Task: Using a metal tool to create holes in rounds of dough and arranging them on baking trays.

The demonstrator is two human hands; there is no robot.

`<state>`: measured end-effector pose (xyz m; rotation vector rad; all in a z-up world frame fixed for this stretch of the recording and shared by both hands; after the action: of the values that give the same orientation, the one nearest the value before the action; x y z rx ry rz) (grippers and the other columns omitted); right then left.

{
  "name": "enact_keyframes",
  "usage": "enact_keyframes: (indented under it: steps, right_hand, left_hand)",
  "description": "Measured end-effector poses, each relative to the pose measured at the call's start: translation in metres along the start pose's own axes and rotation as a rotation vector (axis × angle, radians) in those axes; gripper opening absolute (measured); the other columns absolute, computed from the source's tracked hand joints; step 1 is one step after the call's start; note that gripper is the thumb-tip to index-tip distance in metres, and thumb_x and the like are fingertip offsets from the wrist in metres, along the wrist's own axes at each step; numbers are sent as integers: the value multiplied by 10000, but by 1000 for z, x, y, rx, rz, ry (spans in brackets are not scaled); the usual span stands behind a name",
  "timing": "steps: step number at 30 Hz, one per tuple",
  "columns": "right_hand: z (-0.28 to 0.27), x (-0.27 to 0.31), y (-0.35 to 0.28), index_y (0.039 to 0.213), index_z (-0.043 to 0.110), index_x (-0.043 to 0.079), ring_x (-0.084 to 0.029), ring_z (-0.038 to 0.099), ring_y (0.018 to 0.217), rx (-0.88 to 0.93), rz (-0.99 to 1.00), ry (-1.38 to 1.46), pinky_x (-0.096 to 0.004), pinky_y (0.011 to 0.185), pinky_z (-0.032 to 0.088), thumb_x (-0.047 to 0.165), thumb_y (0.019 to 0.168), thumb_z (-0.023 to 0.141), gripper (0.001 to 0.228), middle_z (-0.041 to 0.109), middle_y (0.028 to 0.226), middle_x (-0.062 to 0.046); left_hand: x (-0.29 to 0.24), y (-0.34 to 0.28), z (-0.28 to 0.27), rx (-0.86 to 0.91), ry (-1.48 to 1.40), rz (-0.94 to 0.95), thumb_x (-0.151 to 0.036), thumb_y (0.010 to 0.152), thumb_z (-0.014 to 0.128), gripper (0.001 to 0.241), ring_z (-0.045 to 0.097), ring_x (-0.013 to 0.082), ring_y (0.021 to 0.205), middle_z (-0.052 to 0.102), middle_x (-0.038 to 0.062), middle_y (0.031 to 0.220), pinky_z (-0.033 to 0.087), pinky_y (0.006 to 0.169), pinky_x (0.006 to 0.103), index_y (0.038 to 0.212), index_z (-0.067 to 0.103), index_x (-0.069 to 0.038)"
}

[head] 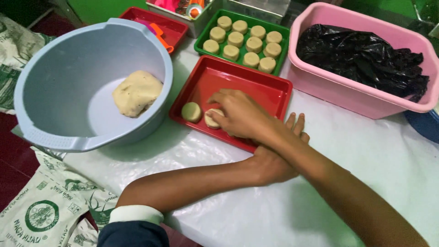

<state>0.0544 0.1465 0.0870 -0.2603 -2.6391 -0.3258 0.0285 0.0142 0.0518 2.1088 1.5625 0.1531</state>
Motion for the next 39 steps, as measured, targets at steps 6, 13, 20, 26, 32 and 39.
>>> enact_keyframes:
  steps: [6, 13, 20, 26, 32, 39]
  right_hand:
    - [47, 11, 35, 1143, 667, -28, -453, 697, 1012, 89, 44, 110, -540, 849, 559, 217, 869, 684, 368, 695, 1030, -237]
    - [59, 1, 47, 1118, 647, -68, -500, 660, 1061, 64, 19, 109, -581, 897, 537, 202, 808, 690, 413, 664, 1049, -273]
    - [76, -15, 44, 979, 718, -7, -502, 681, 994, 63, 30, 186, -590, 918, 514, 297, 741, 717, 386, 674, 997, -266]
    - [42, 4, 29, 1057, 647, 14, -498, 698, 974, 19, 21, 340, -557, 844, 541, 226, 754, 739, 381, 685, 960, -271]
    - [-32, 2, -20, 1143, 629, 71, -333, 757, 899, -217, -19, 531, -417, 760, 634, 160, 845, 779, 345, 731, 953, -201]
    - [-128, -47, -154, 1212, 640, -28, -293, 734, 918, -374, 256, 504, -407, 828, 635, -27, 903, 684, 311, 693, 1011, -239]
  left_hand:
    - [6, 7, 24, 319, -37, -139, -433, 929, 615, 575, 221, 436, 1546, 285, 275, 1628, 91, 1181, 737, 1350, 544, -48]
    - [8, 16, 43, 330, -92, -152, -667, 903, 459, 781, 285, 416, 1522, 316, 262, 1622, 63, 1174, 765, 1344, 564, -32]
    - [15, 15, 59, 347, -103, -143, -736, 828, 537, 867, 253, 407, 1523, 267, 249, 1632, 11, 1152, 801, 1360, 478, -53]
    - [14, 14, 52, 351, -105, -163, -735, 828, 566, 884, 269, 396, 1517, 303, 246, 1605, -26, 1166, 777, 1394, 446, -67]
    - [8, 1, 35, 311, 47, -81, -591, 955, 493, 735, 400, 370, 1458, 455, 263, 1497, 127, 1189, 673, 1453, 443, -52]
    - [11, 14, 29, 198, -53, -29, -567, 995, 434, 776, 411, 475, 1434, 477, 378, 1435, 166, 1193, 684, 1454, 449, 58]
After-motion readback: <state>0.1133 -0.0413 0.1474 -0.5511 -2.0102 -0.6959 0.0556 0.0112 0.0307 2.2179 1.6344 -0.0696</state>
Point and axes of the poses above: each hand's wrist, its own y-axis towards the middle knuckle, its own z-axis out of the palm, x = y × z, the point moved 8 cm from there along y, towards the middle knuckle
